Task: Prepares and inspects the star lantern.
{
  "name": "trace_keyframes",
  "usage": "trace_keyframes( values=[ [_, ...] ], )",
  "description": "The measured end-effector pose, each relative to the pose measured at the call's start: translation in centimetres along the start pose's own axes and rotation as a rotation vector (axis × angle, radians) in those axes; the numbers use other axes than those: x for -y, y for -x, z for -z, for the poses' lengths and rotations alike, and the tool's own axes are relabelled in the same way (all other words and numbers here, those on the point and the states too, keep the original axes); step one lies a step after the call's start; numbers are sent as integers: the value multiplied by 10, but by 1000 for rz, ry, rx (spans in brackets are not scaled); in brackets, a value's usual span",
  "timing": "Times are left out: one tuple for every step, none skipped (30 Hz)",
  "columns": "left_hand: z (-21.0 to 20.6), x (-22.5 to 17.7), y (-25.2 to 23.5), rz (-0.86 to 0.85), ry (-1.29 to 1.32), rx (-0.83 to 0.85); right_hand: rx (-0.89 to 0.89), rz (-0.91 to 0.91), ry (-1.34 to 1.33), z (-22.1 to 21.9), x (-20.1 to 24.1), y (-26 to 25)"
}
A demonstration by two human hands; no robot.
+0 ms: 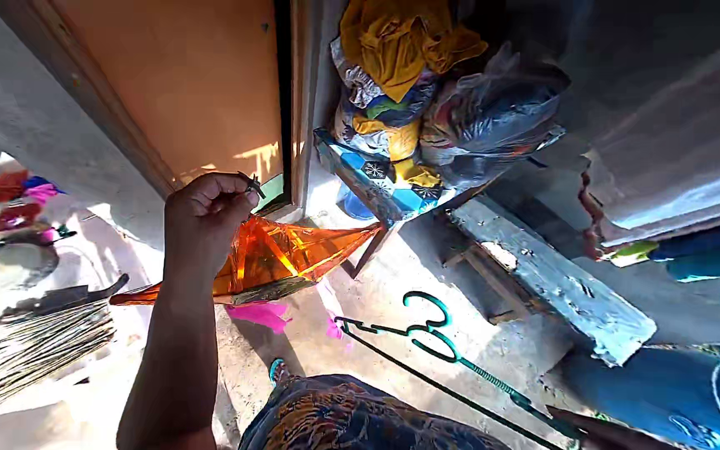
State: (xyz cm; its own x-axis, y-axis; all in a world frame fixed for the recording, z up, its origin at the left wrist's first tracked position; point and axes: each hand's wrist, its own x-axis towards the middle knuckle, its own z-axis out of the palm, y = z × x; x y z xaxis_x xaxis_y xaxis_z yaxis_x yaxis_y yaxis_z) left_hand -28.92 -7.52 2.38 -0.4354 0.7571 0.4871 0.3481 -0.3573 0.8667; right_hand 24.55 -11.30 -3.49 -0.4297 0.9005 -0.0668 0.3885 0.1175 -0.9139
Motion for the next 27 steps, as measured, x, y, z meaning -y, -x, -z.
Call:
trace_keyframes(
  values=[
    [14, 4, 0, 35, -22, 9, 76, 48, -49, 0, 11, -22],
    [27, 8, 0, 70, -50, 17, 155, 92, -89, -3, 21, -45],
    [41, 11, -1, 99, -85, 27, 228, 131, -123, -9, 31, -70],
    [55, 15, -2, 123, -118, 39, 292, 164, -140, -17, 39, -95],
    [70, 20, -4, 137, -147, 52, 350, 197, -137, -28, 48, -118],
    [85, 27, -6, 149, -177, 73, 398, 226, -127, -41, 58, -141],
    [100, 33, -7, 167, -218, 101, 436, 261, -121, -56, 68, -164],
    [114, 38, -8, 198, -256, 120, 478, 302, -121, -72, 74, -187],
    [126, 40, -8, 241, -289, 135, 535, 342, -131, -88, 79, -212],
    [137, 42, -9, 286, -306, 142, 594, 369, -143, -104, 83, -236],
    [146, 45, -9, 328, -313, 145, 656, 384, -152, -121, 87, -260],
    [155, 47, -8, 366, -307, 149, 714, 375, -165, -138, 91, -281],
    [163, 48, -7, 400, -297, 154, 761, 352, -170, -155, 95, -301],
    [171, 49, -7, 428, -288, 160, 798, 322, -173, -172, 100, -320],
    [178, 50, -6, 449, -274, 163, 826, 290, -166, -187, 106, -336],
    [184, 49, -5, 459, -261, 158, 846, 260, -147, -202, 112, -351],
    [189, 48, -4, 462, -253, 148, 870, 241, -126, -215, 117, -366],
    [192, 47, -3, 460, -253, 136, 899, 228, -117, -226, 121, -379],
    [194, 46, -1, 460, -249, 117, 931, 222, -129, -237, 123, -392],
    [196, 44, 1, 463, -240, 92, 968, 221, -157, -247, 123, -405],
    [198, 43, 3, 462, -235, 71, 1011, 229, -189, -256, 123, -417],
    [201, 41, 6, 451, -232, 60, 1046, 235, -209, -264, 125, -426],
    [204, 40, 8, 432, -241, 51, 1083, 241, -217, -271, 128, -435],
    [206, 39, 11, 418, -253, 46, 1116, 245, -221, -277, 130, -442],
    [207, 37, 13, 409, -262, 43, 1143, 250, -221, -283, 132, -449],
    [208, 35, 15, 410, -273, 40, 1159, 249, -214, -288, 134, -455],
    [208, 32, 17, 413, -280, 38, 1176, 252, -205, -293, 135, -460]
  ],
)
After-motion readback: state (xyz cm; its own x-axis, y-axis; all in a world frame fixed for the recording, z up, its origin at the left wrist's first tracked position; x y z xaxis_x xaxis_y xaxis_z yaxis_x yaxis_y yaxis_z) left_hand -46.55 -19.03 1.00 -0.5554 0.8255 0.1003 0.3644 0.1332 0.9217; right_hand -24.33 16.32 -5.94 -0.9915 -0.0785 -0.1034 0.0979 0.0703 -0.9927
